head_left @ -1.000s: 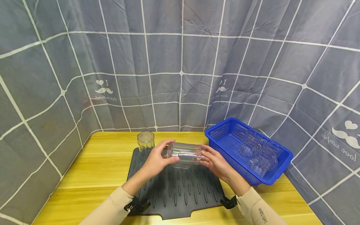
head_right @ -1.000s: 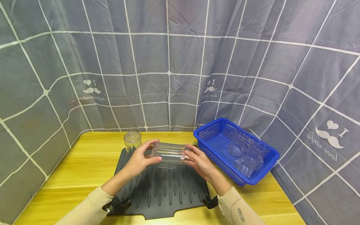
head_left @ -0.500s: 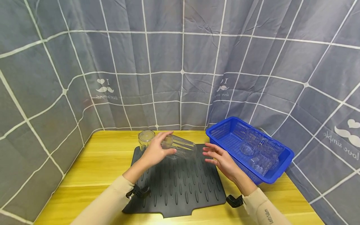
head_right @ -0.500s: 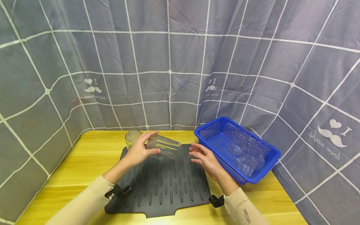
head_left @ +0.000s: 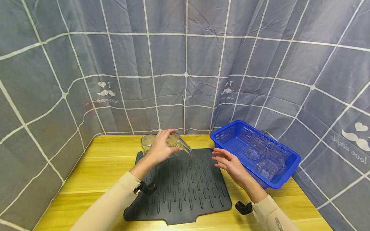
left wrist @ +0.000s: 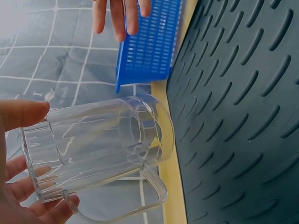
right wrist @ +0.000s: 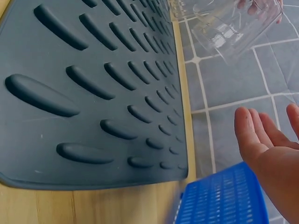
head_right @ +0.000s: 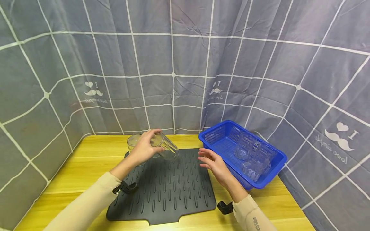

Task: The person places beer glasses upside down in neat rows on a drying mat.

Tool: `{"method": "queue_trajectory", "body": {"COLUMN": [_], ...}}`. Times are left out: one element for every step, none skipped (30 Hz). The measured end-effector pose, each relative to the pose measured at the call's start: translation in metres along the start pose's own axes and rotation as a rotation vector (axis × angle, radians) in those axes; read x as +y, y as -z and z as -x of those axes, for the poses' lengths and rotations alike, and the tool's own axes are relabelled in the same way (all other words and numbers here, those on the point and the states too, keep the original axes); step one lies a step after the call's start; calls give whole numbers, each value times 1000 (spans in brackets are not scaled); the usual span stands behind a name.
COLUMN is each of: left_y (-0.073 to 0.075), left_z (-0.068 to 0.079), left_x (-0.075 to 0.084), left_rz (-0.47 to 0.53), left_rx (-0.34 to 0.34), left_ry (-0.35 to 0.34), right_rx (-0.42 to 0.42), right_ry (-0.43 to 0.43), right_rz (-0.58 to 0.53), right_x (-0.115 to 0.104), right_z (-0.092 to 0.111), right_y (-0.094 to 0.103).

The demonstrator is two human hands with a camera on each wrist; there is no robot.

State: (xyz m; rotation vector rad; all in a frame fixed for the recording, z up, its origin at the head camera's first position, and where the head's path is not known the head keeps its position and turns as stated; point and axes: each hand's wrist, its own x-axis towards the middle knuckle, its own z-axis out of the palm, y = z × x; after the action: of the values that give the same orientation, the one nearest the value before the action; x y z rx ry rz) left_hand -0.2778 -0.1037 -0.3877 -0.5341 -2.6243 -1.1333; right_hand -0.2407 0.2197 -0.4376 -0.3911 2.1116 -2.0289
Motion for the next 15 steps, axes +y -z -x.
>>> {"method": "queue_trajectory", "body": {"left_y": [-1, -1, -1, -2, -2, -2, -3, -3, -4, -5, -6, -7, -8, -9, -10], "left_z": [-2, -3, -4, -6, -7, -9, -10, -12, -13, -15, -16, -17, -18, -20, -21], "left_x": [-1, -1, -2, -2, -3, -3, -3, -3, -3, -3, -3, -3, -3, -3, -3], "left_rz": [-7, -16, -26, -37, -48, -60, -69, -79, -88, -98, -107, -115, -122, -133, -141], "left_rx": [-3, -7, -10, -14, -17, -19, -23, -29, -33, -39, -44, -50, -56, -60, -65], "left_ry": [1, 4, 4, 2, 2, 1, 1, 2, 4, 5, 5, 6, 10, 12, 16], "right_rx": [1, 2, 5, 7, 12, 17, 21, 25, 28, 32, 37, 41, 45, 47, 51], "right_ry": [-1, -1, -2, 0, 2, 5, 6, 8, 9, 10, 8, 6, 2, 1, -3], "right_rz": [6, 14, 22, 31, 38, 46, 52, 58, 60, 62, 57, 59, 57, 59, 57], "right_x": [0, 1, 2, 2, 3, 3, 4, 4, 5, 5, 5, 5, 5, 5, 4], "right_z": [0, 0, 0, 0, 0, -1, -1, -1, -1, -1, 0, 1, 1, 3, 3], "right_y": [0, 1, 1, 1, 2, 3, 4, 5, 6, 7, 7, 8, 8, 9, 9]}}
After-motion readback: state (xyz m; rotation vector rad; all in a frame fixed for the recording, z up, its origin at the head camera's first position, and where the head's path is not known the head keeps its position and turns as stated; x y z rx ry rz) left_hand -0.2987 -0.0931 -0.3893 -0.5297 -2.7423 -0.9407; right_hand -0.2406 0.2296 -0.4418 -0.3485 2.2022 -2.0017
